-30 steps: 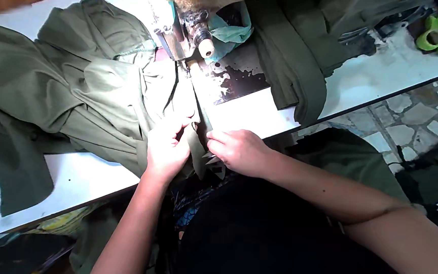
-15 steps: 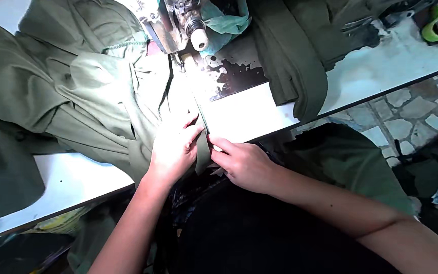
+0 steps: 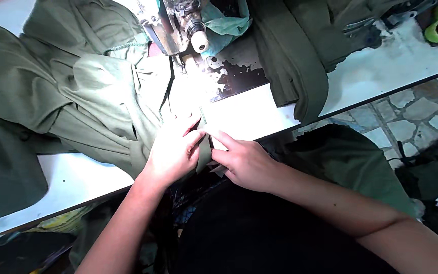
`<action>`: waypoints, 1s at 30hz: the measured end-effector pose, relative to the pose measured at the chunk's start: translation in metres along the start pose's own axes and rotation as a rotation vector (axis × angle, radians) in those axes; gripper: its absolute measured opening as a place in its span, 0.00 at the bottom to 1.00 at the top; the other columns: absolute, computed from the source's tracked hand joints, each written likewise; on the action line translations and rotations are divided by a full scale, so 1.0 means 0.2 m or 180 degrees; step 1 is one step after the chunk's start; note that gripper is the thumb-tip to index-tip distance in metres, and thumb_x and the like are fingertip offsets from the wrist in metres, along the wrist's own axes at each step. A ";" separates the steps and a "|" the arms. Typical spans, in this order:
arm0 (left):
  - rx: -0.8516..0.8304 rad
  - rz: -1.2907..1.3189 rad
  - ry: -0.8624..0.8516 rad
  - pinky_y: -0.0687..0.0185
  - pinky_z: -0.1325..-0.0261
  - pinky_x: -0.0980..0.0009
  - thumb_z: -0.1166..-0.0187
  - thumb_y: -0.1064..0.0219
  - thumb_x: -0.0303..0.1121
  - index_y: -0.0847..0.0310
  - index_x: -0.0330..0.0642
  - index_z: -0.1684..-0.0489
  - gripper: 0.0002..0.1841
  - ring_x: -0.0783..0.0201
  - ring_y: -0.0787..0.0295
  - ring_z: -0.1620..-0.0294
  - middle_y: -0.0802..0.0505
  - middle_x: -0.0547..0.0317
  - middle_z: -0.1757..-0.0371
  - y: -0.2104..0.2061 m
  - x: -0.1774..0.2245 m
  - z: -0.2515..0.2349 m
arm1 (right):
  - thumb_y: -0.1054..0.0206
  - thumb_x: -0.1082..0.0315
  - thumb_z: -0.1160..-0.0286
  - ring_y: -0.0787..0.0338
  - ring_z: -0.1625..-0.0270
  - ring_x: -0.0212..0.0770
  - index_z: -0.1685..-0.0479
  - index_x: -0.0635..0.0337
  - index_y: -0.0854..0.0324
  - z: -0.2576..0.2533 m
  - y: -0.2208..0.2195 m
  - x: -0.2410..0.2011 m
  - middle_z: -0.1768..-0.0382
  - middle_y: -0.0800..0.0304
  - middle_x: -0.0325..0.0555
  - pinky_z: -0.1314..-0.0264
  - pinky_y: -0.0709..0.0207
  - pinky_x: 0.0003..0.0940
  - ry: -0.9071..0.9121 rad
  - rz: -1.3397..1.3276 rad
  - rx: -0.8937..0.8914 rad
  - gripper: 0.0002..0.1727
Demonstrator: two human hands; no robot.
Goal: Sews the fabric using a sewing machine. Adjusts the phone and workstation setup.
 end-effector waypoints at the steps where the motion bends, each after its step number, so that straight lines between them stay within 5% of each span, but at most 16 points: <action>1: 0.0025 0.0096 0.0012 0.30 0.27 0.41 0.30 0.44 0.29 0.07 0.35 0.64 0.16 0.36 0.18 0.27 0.10 0.36 0.34 0.01 -0.01 0.00 | 0.29 0.73 0.32 0.08 0.68 0.43 0.71 0.61 0.13 -0.01 0.00 0.00 0.28 0.17 0.58 0.72 0.17 0.38 -0.0011 -0.0057 -0.0105 0.03; 3: 0.0115 0.0221 0.0105 0.27 0.26 0.43 0.27 0.47 0.31 0.08 0.33 0.66 0.18 0.38 0.16 0.27 0.07 0.39 0.37 0.03 -0.05 -0.03 | 0.31 0.73 0.31 0.07 0.67 0.44 0.71 0.62 0.13 -0.03 0.00 0.00 0.33 0.13 0.57 0.72 0.16 0.40 0.0038 -0.0108 -0.0195 0.04; 7: 0.0122 -0.0044 0.0316 0.34 0.21 0.39 0.18 0.47 0.42 0.12 0.34 0.37 0.25 0.36 0.21 0.23 0.14 0.38 0.26 0.01 -0.21 -0.16 | 0.33 0.73 0.28 0.07 0.67 0.46 0.67 0.61 0.12 -0.02 0.00 0.01 0.34 0.12 0.56 0.72 0.16 0.41 0.0024 -0.0024 -0.0323 0.05; 15: 0.0144 -0.0185 0.0452 0.40 0.19 0.34 0.20 0.45 0.44 0.11 0.41 0.35 0.25 0.37 0.26 0.18 0.16 0.42 0.23 -0.02 -0.13 -0.07 | 0.35 0.72 0.27 0.07 0.68 0.47 0.62 0.61 0.12 -0.01 -0.01 0.00 0.31 0.13 0.55 0.73 0.16 0.43 0.0006 0.0084 -0.0443 0.06; 30: 0.0163 -0.0372 0.0376 0.35 0.24 0.34 0.19 0.48 0.45 0.12 0.45 0.33 0.26 0.36 0.25 0.20 0.16 0.43 0.23 -0.02 -0.19 -0.08 | 0.36 0.71 0.24 0.06 0.64 0.48 0.61 0.59 0.11 -0.10 0.02 0.04 0.29 0.15 0.52 0.70 0.16 0.44 -0.0157 0.0134 -0.0772 0.07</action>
Point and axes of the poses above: each hand's wrist, its own z-axis away from the middle knuckle, its own y-axis out of the back of the hand, x = y × z, the point moved 8 cm from there along -z, towards the middle knuckle
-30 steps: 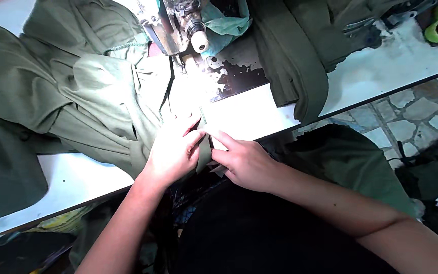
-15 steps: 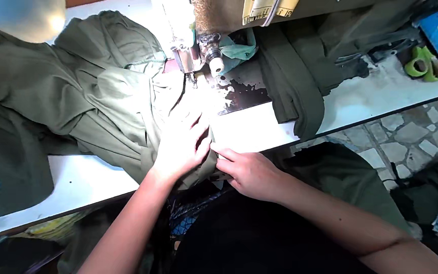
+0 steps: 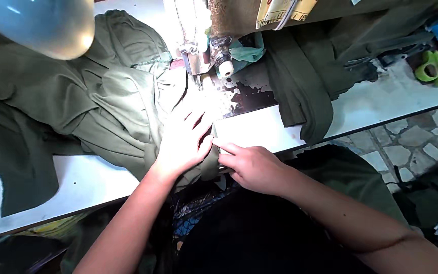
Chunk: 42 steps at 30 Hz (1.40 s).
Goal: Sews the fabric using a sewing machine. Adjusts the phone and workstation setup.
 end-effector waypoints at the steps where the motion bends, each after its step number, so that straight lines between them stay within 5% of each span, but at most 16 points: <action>1: -0.0017 0.0007 0.0012 0.36 0.24 0.33 0.20 0.48 0.44 0.12 0.45 0.32 0.25 0.35 0.25 0.20 0.16 0.42 0.23 0.00 -0.01 -0.01 | 0.36 0.71 0.23 0.06 0.61 0.49 0.59 0.60 0.11 -0.02 0.00 0.01 0.26 0.17 0.52 0.68 0.16 0.45 -0.0058 -0.0012 -0.0106 0.07; 11: 0.0287 -0.0101 -0.0214 0.30 0.32 0.34 0.20 0.46 0.42 0.11 0.44 0.35 0.23 0.36 0.16 0.29 0.11 0.39 0.31 0.05 -0.10 -0.18 | 0.36 0.72 0.24 0.06 0.50 0.50 0.55 0.58 0.10 -0.19 0.06 0.10 0.26 0.16 0.50 0.57 0.15 0.49 -0.0128 0.0132 -0.0180 0.08; 16: 0.0281 -0.0185 -0.0185 0.29 0.31 0.34 0.20 0.46 0.43 0.11 0.44 0.36 0.23 0.36 0.16 0.30 0.11 0.38 0.32 0.04 -0.16 -0.23 | 0.35 0.72 0.24 0.06 0.53 0.49 0.56 0.57 0.09 -0.24 0.09 0.14 0.36 0.11 0.49 0.57 0.14 0.48 -0.0126 0.0219 -0.0039 0.08; 19: 0.0368 -0.0209 -0.0181 0.29 0.30 0.35 0.19 0.46 0.44 0.10 0.46 0.37 0.23 0.37 0.16 0.29 0.11 0.40 0.32 0.04 -0.16 -0.23 | 0.30 0.72 0.34 0.08 0.63 0.47 0.59 0.60 0.10 -0.20 0.15 0.13 0.58 0.10 0.50 0.66 0.15 0.46 0.0010 0.0008 0.0833 0.08; 21: 0.0408 -0.0187 -0.0177 0.31 0.27 0.36 0.17 0.47 0.43 0.10 0.48 0.36 0.22 0.37 0.18 0.26 0.11 0.40 0.31 0.04 -0.17 -0.23 | 0.27 0.69 0.40 0.09 0.70 0.46 0.52 0.60 0.10 -0.15 0.16 0.07 0.64 0.12 0.51 0.73 0.16 0.44 0.0163 0.0004 0.1248 0.15; 24: 0.0369 0.0017 -0.0149 0.33 0.25 0.37 0.17 0.48 0.38 0.10 0.43 0.37 0.22 0.37 0.19 0.26 0.11 0.38 0.32 0.05 -0.18 -0.23 | 0.30 0.67 0.31 0.12 0.71 0.50 0.41 0.56 0.10 -0.15 0.02 -0.03 0.66 0.15 0.52 0.75 0.20 0.45 0.0232 0.0194 0.0520 0.18; 26: 0.0361 0.0283 -0.0056 0.32 0.23 0.39 0.16 0.49 0.35 0.08 0.37 0.41 0.22 0.38 0.18 0.26 0.10 0.39 0.32 0.07 -0.19 -0.22 | 0.32 0.71 0.26 0.10 0.67 0.53 0.57 0.62 0.12 -0.15 -0.01 -0.01 0.64 0.14 0.54 0.71 0.18 0.47 0.0182 0.0298 0.0180 0.07; 29: 0.0413 0.0518 0.0037 0.24 0.27 0.46 0.16 0.50 0.32 0.07 0.33 0.52 0.21 0.44 0.12 0.33 0.07 0.42 0.40 0.16 -0.19 -0.13 | 0.29 0.77 0.30 0.08 0.64 0.57 0.61 0.67 0.12 -0.10 0.15 0.19 0.61 0.11 0.59 0.66 0.15 0.54 -0.0440 0.0500 0.0482 0.03; 31: 0.0230 0.0505 -0.0144 0.25 0.26 0.48 0.21 0.50 0.34 0.07 0.34 0.57 0.21 0.47 0.12 0.32 0.06 0.44 0.41 0.18 -0.15 -0.06 | 0.28 0.77 0.30 0.09 0.65 0.59 0.56 0.66 0.12 -0.07 0.28 0.31 0.52 0.13 0.62 0.66 0.15 0.56 -0.0953 0.0587 0.0753 0.07; 33: -0.0073 0.0289 -0.0443 0.27 0.28 0.42 0.25 0.47 0.40 0.06 0.38 0.54 0.22 0.44 0.14 0.32 0.07 0.44 0.39 0.15 -0.09 -0.02 | 0.28 0.76 0.31 0.07 0.60 0.55 0.54 0.64 0.11 -0.08 0.34 0.31 0.46 0.12 0.59 0.61 0.13 0.53 -0.0862 0.0260 0.1182 0.09; 35: -0.0204 0.0006 -0.0670 0.24 0.35 0.40 0.25 0.45 0.43 0.05 0.42 0.53 0.22 0.46 0.12 0.34 0.07 0.47 0.39 0.11 -0.04 -0.02 | 0.31 0.78 0.28 0.08 0.45 0.51 0.52 0.64 0.08 -0.14 0.34 0.22 0.44 0.10 0.56 0.44 0.13 0.49 -0.0496 -0.0505 0.1411 0.10; 39: -0.0335 0.0125 -0.0651 0.18 0.47 0.42 0.23 0.42 0.34 0.09 0.36 0.69 0.15 0.45 0.07 0.51 0.05 0.46 0.57 0.15 0.00 -0.09 | 0.38 0.79 0.23 0.11 0.46 0.44 0.49 0.73 0.12 -0.32 0.22 0.16 0.52 0.08 0.59 0.37 0.19 0.39 -0.0376 -0.1883 0.0919 0.11; 42: -0.1600 0.0320 0.0066 0.23 0.38 0.38 0.20 0.45 0.37 0.10 0.30 0.57 0.19 0.40 0.09 0.42 0.05 0.39 0.47 0.23 0.03 -0.13 | 0.43 0.81 0.25 0.15 0.48 0.45 0.52 0.77 0.15 -0.36 0.15 0.13 0.53 0.12 0.62 0.41 0.24 0.38 -0.0196 -0.2041 0.0431 0.12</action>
Point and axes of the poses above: each hand's wrist, its own z-axis away from the middle knuckle, its own y-axis out of the back of the hand, x = y × z, the point moved 8 cm from there along -z, towards the middle knuckle
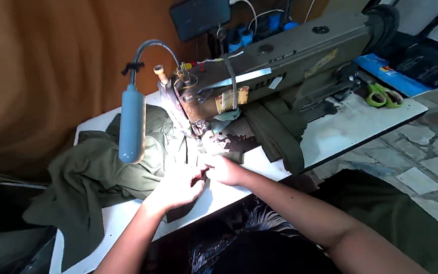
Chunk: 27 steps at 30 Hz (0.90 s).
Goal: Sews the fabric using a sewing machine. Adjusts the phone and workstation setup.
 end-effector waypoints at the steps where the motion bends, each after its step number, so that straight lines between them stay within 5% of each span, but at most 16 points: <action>1: -0.0301 -0.0127 0.0213 0.22 0.41 0.38 0.19 0.45 0.38 0.10 0.32 0.53 0.20 0.40 0.09 0.44 0.05 0.40 0.51 0.04 0.00 0.01 | 0.44 0.81 0.25 0.16 0.46 0.47 0.52 0.78 0.16 0.00 -0.02 0.00 0.51 0.12 0.64 0.39 0.25 0.40 0.0034 0.0047 -0.0122 0.12; 3: -0.0522 -0.0802 0.0542 0.22 0.52 0.36 0.17 0.45 0.39 0.12 0.34 0.61 0.18 0.37 0.09 0.54 0.08 0.40 0.65 0.14 -0.02 0.01 | 0.44 0.79 0.24 0.14 0.43 0.52 0.52 0.78 0.14 0.02 -0.02 0.00 0.50 0.11 0.66 0.35 0.25 0.45 0.0079 0.0149 -0.0108 0.13; 6: -0.0605 -0.1670 0.1029 0.30 0.33 0.34 0.18 0.38 0.41 0.08 0.36 0.62 0.17 0.38 0.09 0.48 0.06 0.41 0.63 0.30 -0.04 0.02 | 0.42 0.76 0.22 0.14 0.48 0.50 0.53 0.76 0.14 0.06 -0.01 -0.01 0.53 0.11 0.65 0.39 0.24 0.43 0.0055 0.0130 0.0067 0.13; 7: -0.0599 -0.1656 0.0887 0.29 0.35 0.34 0.21 0.36 0.40 0.08 0.37 0.65 0.16 0.39 0.09 0.52 0.07 0.42 0.66 0.33 0.03 0.04 | 0.40 0.75 0.23 0.15 0.51 0.47 0.55 0.76 0.14 0.09 -0.01 -0.01 0.56 0.11 0.62 0.44 0.24 0.41 0.0151 0.0002 0.0176 0.12; 9: -0.0489 -0.1110 -0.0192 0.25 0.72 0.46 0.31 0.37 0.38 0.18 0.41 0.84 0.13 0.49 0.15 0.75 0.17 0.52 0.82 0.31 0.28 0.09 | 0.38 0.75 0.28 0.14 0.54 0.36 0.56 0.75 0.11 0.18 -0.01 -0.05 0.57 0.09 0.57 0.48 0.23 0.29 0.0665 -0.0505 0.0535 0.12; 11: -0.0944 -0.0382 -0.0761 0.24 0.75 0.52 0.29 0.37 0.33 0.21 0.40 0.84 0.12 0.52 0.16 0.78 0.18 0.53 0.83 0.18 0.47 0.14 | 0.37 0.78 0.30 0.10 0.45 0.33 0.57 0.76 0.11 0.31 -0.03 -0.08 0.52 0.06 0.58 0.40 0.20 0.23 0.1232 -0.0874 0.0774 0.11; 13: -0.1427 -0.0003 -0.0628 0.28 0.76 0.52 0.26 0.37 0.31 0.19 0.37 0.82 0.13 0.52 0.17 0.78 0.17 0.51 0.82 0.06 0.47 0.13 | 0.34 0.78 0.29 0.06 0.43 0.41 0.59 0.75 0.10 0.43 -0.07 -0.10 0.50 0.05 0.60 0.37 0.17 0.29 0.1535 -0.0513 0.0938 0.09; 16: -0.1769 -0.0084 0.0164 0.30 0.70 0.51 0.19 0.41 0.33 0.19 0.35 0.78 0.16 0.51 0.20 0.73 0.18 0.50 0.80 -0.01 0.33 0.05 | 0.31 0.76 0.33 0.04 0.56 0.48 0.68 0.66 0.11 0.52 -0.14 -0.06 0.47 0.06 0.58 0.57 0.10 0.40 0.1206 0.0969 0.0938 0.04; 19: -0.1171 -0.1243 0.0720 0.19 0.50 0.43 0.16 0.41 0.32 0.11 0.34 0.66 0.14 0.41 0.10 0.52 0.08 0.41 0.62 -0.06 0.20 -0.05 | 0.35 0.75 0.29 0.06 0.68 0.50 0.71 0.63 0.15 0.54 -0.20 -0.01 0.55 0.07 0.56 0.73 0.15 0.43 0.0986 0.1808 0.0650 0.05; 22: -0.1214 -0.1964 0.0924 0.28 0.38 0.42 0.21 0.39 0.26 0.11 0.36 0.62 0.09 0.41 0.16 0.39 0.09 0.44 0.47 -0.16 0.09 -0.10 | 0.37 0.74 0.26 0.06 0.68 0.49 0.70 0.62 0.15 0.53 -0.21 -0.02 0.55 0.06 0.55 0.74 0.15 0.41 0.1055 0.1959 0.0634 0.08; 27: -0.1135 -0.1863 0.1056 0.26 0.40 0.39 0.20 0.39 0.28 0.10 0.36 0.59 0.10 0.39 0.14 0.42 0.08 0.42 0.50 -0.12 -0.03 -0.07 | 0.38 0.74 0.24 0.06 0.68 0.49 0.69 0.63 0.14 0.51 -0.23 -0.04 0.53 0.06 0.55 0.73 0.15 0.41 0.1086 0.1923 0.0614 0.08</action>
Point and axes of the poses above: each hand's wrist, its own z-axis away from the middle knuckle, its own y-axis out of the back of the hand, x = y × z, the point moved 8 cm from there along -z, towards the middle knuckle
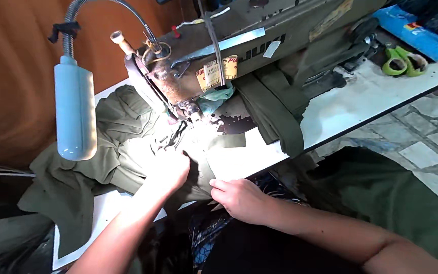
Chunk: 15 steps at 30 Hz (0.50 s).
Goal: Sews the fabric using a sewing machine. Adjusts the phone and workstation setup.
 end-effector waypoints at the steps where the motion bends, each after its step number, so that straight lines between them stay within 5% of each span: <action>1: 0.0157 0.0130 -0.0044 0.25 0.42 0.39 0.18 0.40 0.28 0.11 0.35 0.58 0.10 0.37 0.13 0.44 0.09 0.40 0.51 0.01 0.02 0.03 | 0.38 0.74 0.25 0.06 0.67 0.49 0.69 0.62 0.15 0.00 0.00 0.00 0.52 0.06 0.56 0.73 0.15 0.40 -0.0001 -0.0003 -0.0008 0.08; 4: 0.1714 0.0627 -0.0662 0.16 0.55 0.41 0.23 0.37 0.29 0.08 0.36 0.54 0.12 0.37 0.09 0.51 0.08 0.40 0.51 0.00 0.11 0.17 | 0.37 0.74 0.25 0.05 0.66 0.49 0.67 0.62 0.14 0.01 0.00 0.00 0.49 0.06 0.56 0.72 0.15 0.41 -0.0014 -0.0033 -0.0038 0.07; 6: 0.2346 0.0769 -0.0856 0.15 0.44 0.41 0.24 0.42 0.29 0.09 0.41 0.40 0.19 0.38 0.09 0.39 0.07 0.43 0.36 -0.10 0.17 0.24 | 0.36 0.74 0.26 0.05 0.66 0.50 0.67 0.62 0.13 0.01 0.00 0.00 0.49 0.06 0.58 0.72 0.15 0.42 -0.0123 -0.0081 -0.0085 0.06; 9: 0.2547 0.0932 -0.0928 0.17 0.38 0.42 0.23 0.45 0.29 0.10 0.42 0.38 0.21 0.39 0.10 0.35 0.08 0.44 0.33 -0.19 0.18 0.26 | 0.37 0.73 0.23 0.05 0.63 0.55 0.62 0.63 0.13 -0.02 0.00 0.02 0.34 0.13 0.64 0.68 0.15 0.47 -0.0449 -0.0275 -0.0502 0.07; 12: 0.2220 0.1300 -0.1015 0.18 0.39 0.41 0.21 0.44 0.36 0.05 0.39 0.53 0.19 0.41 0.09 0.39 0.05 0.45 0.41 -0.11 0.13 0.24 | 0.41 0.73 0.19 0.06 0.56 0.59 0.49 0.63 0.14 -0.06 -0.01 0.03 0.20 0.26 0.64 0.60 0.16 0.52 -0.0788 -0.0566 -0.1314 0.11; 15: 0.2283 0.1683 -0.1133 0.18 0.44 0.44 0.22 0.39 0.34 0.07 0.34 0.59 0.15 0.42 0.08 0.49 0.05 0.43 0.54 0.10 0.11 0.18 | 0.44 0.71 0.16 0.08 0.53 0.59 0.36 0.57 0.17 -0.07 -0.04 0.03 0.20 0.27 0.61 0.59 0.17 0.53 -0.1048 -0.0576 -0.1913 0.16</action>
Point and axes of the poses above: each hand's wrist, its own z-axis away from the middle knuckle, its own y-axis out of the back of the hand, x = y × z, the point moved 8 cm from there along -z, towards the middle knuckle
